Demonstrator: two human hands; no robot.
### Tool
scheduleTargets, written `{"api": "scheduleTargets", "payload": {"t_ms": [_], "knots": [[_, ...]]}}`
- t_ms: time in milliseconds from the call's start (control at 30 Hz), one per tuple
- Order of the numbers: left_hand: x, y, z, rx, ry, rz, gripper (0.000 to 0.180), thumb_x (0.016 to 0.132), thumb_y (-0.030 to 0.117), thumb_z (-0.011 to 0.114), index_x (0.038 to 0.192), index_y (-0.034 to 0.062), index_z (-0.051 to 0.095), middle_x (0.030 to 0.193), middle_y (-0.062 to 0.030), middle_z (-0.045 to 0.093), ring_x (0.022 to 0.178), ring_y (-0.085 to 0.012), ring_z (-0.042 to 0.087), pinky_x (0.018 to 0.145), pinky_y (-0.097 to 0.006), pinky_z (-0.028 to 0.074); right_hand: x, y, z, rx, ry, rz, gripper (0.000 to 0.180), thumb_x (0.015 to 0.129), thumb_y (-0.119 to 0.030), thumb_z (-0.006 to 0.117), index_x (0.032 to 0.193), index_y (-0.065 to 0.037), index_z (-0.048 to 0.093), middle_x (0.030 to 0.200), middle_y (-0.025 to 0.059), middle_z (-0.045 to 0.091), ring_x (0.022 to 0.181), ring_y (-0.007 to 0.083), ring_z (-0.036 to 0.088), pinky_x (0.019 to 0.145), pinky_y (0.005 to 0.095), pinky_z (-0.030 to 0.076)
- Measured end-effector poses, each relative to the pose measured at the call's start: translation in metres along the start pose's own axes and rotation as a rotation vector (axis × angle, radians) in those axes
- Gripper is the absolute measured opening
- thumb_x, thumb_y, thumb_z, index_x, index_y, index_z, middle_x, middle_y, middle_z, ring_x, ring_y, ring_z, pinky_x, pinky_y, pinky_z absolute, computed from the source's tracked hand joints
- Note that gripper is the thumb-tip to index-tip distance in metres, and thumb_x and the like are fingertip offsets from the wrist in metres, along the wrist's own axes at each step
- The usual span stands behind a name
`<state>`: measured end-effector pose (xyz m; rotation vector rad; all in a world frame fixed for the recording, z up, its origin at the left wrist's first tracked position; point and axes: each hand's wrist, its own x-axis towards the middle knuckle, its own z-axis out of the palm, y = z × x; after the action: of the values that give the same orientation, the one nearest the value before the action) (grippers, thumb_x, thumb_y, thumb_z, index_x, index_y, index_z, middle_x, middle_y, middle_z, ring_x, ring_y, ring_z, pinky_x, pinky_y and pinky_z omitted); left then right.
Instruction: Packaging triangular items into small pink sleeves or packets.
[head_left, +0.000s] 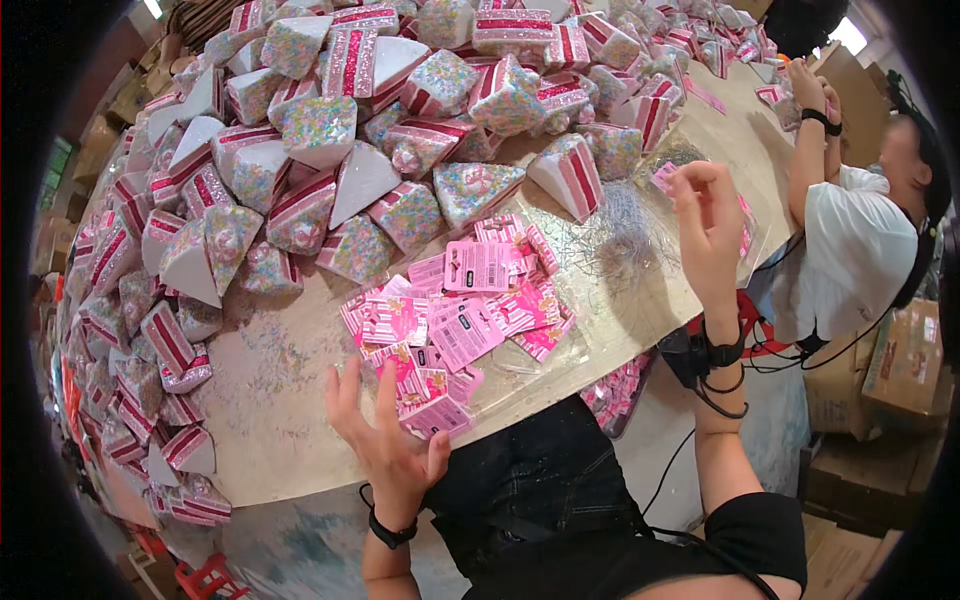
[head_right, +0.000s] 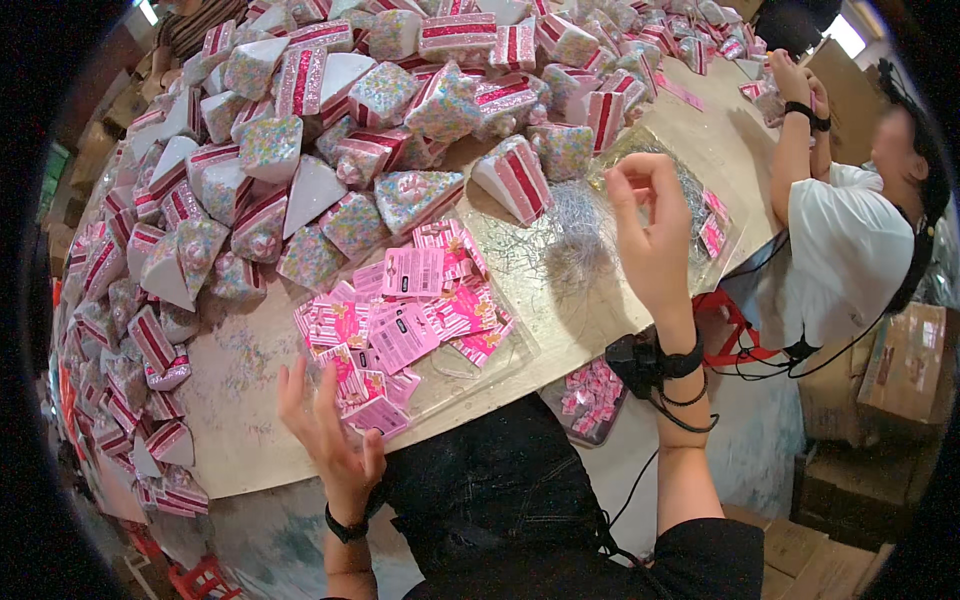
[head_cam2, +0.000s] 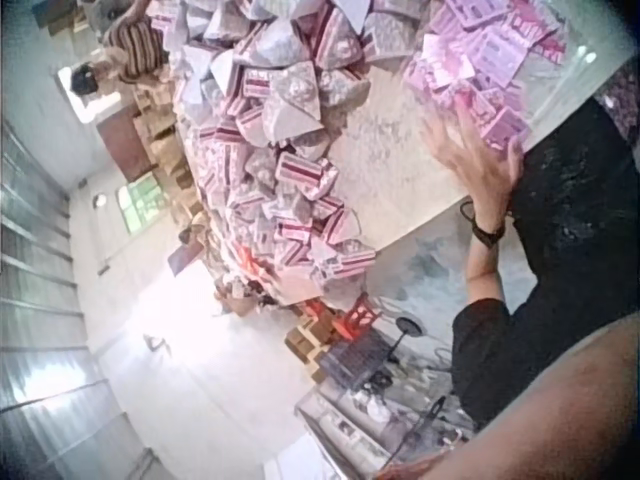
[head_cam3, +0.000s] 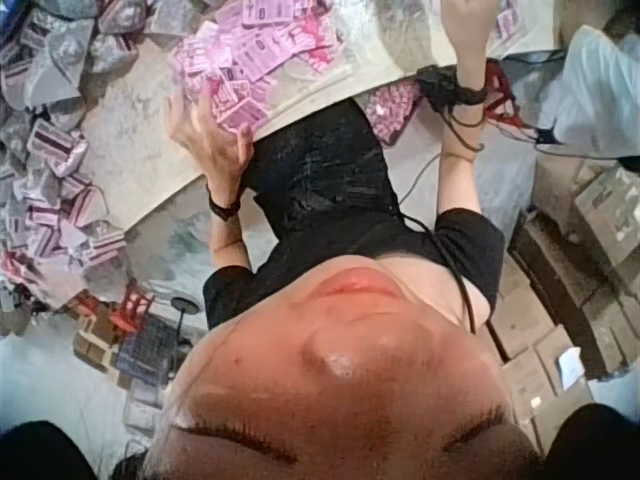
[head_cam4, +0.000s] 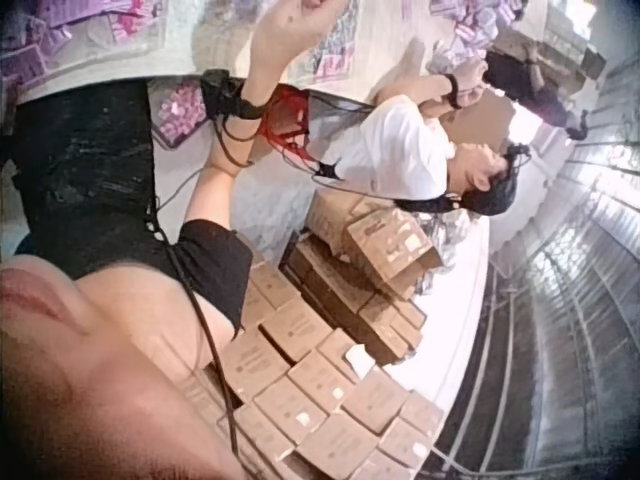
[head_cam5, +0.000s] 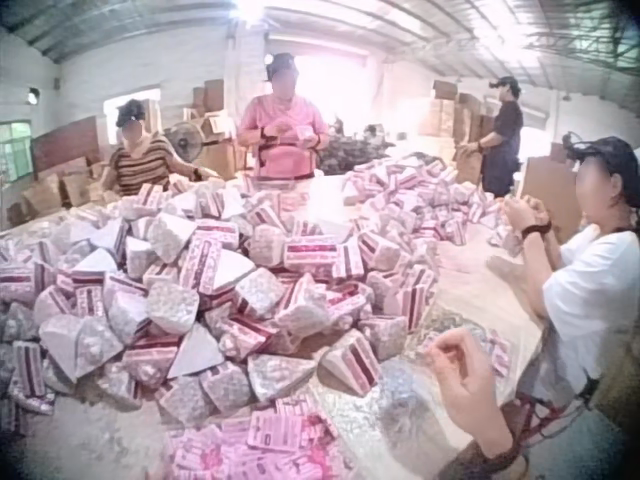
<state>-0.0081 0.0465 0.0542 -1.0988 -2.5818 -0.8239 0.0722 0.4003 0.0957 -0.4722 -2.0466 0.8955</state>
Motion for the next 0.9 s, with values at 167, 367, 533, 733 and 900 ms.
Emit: {"api": "scheduleTargets", "payload": {"t_ms": [167, 367, 533, 733, 900], "knots": [[-0.001, 0.001, -0.001, 0.036, 0.002, -0.010, 0.067, 0.093, 0.056, 0.043, 0.130, 0.0018, 0.052, 0.142, -0.0286, 0.036, 0.133, -0.0473, 0.029, 0.108, -0.056, 0.022, 0.013, -0.010, -0.012, 0.160, -0.044, 0.108, 0.013, 0.094, -0.002, 0.055, 0.107, 0.001, 0.057, 0.086, 0.0037, 0.060, 0.073, 0.0074, 0.056, 0.064, 0.0206, 0.046], [-0.002, -0.001, 0.000, 0.034, 0.029, 0.000, 0.062, 0.092, 0.054, 0.044, 0.121, 0.0005, 0.056, 0.141, -0.0293, 0.037, 0.132, -0.0478, 0.031, 0.107, -0.057, 0.024, 0.026, -0.013, -0.019, 0.214, -0.119, 0.078, 0.017, 0.094, -0.002, 0.057, 0.109, 0.004, 0.062, 0.090, 0.0073, 0.066, 0.082, 0.0122, 0.064, 0.074, 0.0230, 0.052], [-0.002, -0.001, 0.004, 0.016, 0.035, 0.002, 0.061, 0.092, 0.053, 0.044, 0.119, 0.0001, 0.057, 0.140, -0.0295, 0.039, 0.130, -0.0481, 0.033, 0.106, -0.057, 0.025, 0.030, -0.011, -0.026, 0.244, -0.131, 0.064, 0.014, 0.093, -0.003, 0.059, 0.105, 0.003, 0.063, 0.091, 0.0071, 0.066, 0.084, 0.0120, 0.065, 0.076, 0.0231, 0.052], [-0.004, -0.001, 0.006, 0.045, 0.039, 0.005, 0.058, 0.092, 0.051, 0.044, 0.117, 0.0000, 0.057, 0.139, -0.0293, 0.040, 0.129, -0.0476, 0.035, 0.105, -0.056, 0.027, 0.027, -0.004, -0.023, 0.256, -0.119, 0.148, 0.014, 0.092, -0.006, 0.061, 0.104, 0.001, 0.064, 0.090, 0.0036, 0.066, 0.085, 0.0089, 0.063, 0.078, 0.0212, 0.048], [-0.001, 0.000, 0.004, 0.048, 0.040, 0.004, 0.053, 0.088, 0.044, 0.051, 0.118, 0.0008, 0.057, 0.137, -0.0288, 0.041, 0.128, -0.0490, 0.035, 0.104, -0.057, 0.029, 0.028, -0.008, -0.016, 0.314, -0.124, 0.236, 0.013, 0.092, -0.005, 0.060, 0.102, 0.001, 0.066, 0.091, 0.0024, 0.067, 0.085, 0.0072, 0.061, 0.076, 0.0204, 0.046]]}}
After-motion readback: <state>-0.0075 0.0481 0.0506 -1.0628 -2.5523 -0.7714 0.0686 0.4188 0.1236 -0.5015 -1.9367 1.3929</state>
